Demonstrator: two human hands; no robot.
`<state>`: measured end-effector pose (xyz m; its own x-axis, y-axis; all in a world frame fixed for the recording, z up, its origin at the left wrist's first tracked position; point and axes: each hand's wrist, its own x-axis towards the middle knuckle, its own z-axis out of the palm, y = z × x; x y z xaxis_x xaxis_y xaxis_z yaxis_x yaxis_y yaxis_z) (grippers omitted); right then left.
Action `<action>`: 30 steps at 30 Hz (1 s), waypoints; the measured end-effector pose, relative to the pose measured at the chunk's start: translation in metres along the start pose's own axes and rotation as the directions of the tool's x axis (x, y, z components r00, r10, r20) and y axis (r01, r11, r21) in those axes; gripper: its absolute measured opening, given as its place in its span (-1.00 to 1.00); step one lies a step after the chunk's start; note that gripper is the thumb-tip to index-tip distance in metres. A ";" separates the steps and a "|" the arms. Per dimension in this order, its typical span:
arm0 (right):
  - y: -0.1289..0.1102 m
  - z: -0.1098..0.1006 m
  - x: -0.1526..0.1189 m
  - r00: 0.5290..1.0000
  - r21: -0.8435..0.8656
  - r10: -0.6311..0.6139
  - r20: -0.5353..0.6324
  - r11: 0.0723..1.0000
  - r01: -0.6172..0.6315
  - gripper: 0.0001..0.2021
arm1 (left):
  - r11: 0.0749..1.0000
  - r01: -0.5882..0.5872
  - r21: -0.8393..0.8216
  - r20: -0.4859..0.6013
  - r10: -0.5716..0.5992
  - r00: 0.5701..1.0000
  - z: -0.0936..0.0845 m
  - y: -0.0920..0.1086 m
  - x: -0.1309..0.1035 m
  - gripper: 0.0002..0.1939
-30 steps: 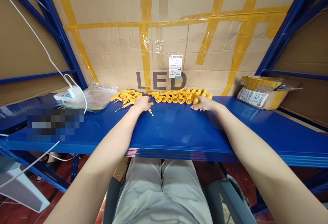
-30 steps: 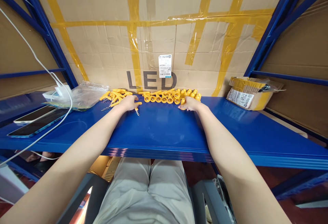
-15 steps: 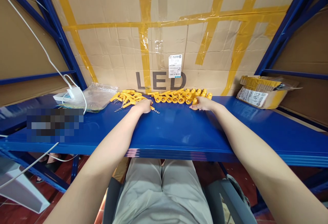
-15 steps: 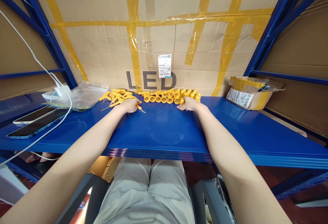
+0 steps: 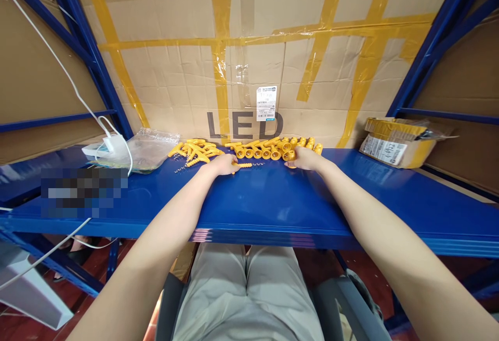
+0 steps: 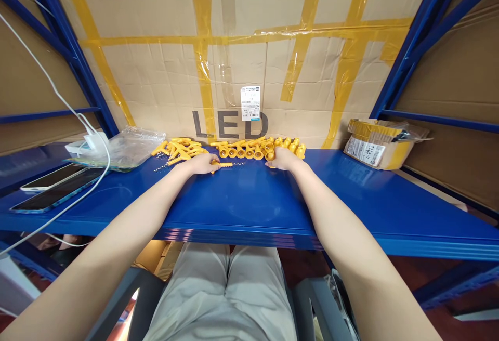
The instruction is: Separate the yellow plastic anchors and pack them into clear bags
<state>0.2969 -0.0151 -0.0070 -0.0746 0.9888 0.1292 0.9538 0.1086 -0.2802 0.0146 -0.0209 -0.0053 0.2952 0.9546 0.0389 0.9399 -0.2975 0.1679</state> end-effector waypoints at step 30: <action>-0.038 0.016 -0.010 0.885 -0.144 -0.461 -0.058 0.881 0.450 -0.63 | 0.962 -0.244 -0.124 -0.166 0.222 0.961 0.007 0.010 -0.001 -0.78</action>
<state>0.2566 -0.0278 -0.0132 -0.4893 0.8193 0.2989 0.8490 0.5258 -0.0515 0.0247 -0.0252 -0.0105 0.4641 0.8531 0.2385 0.8105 -0.5176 0.2741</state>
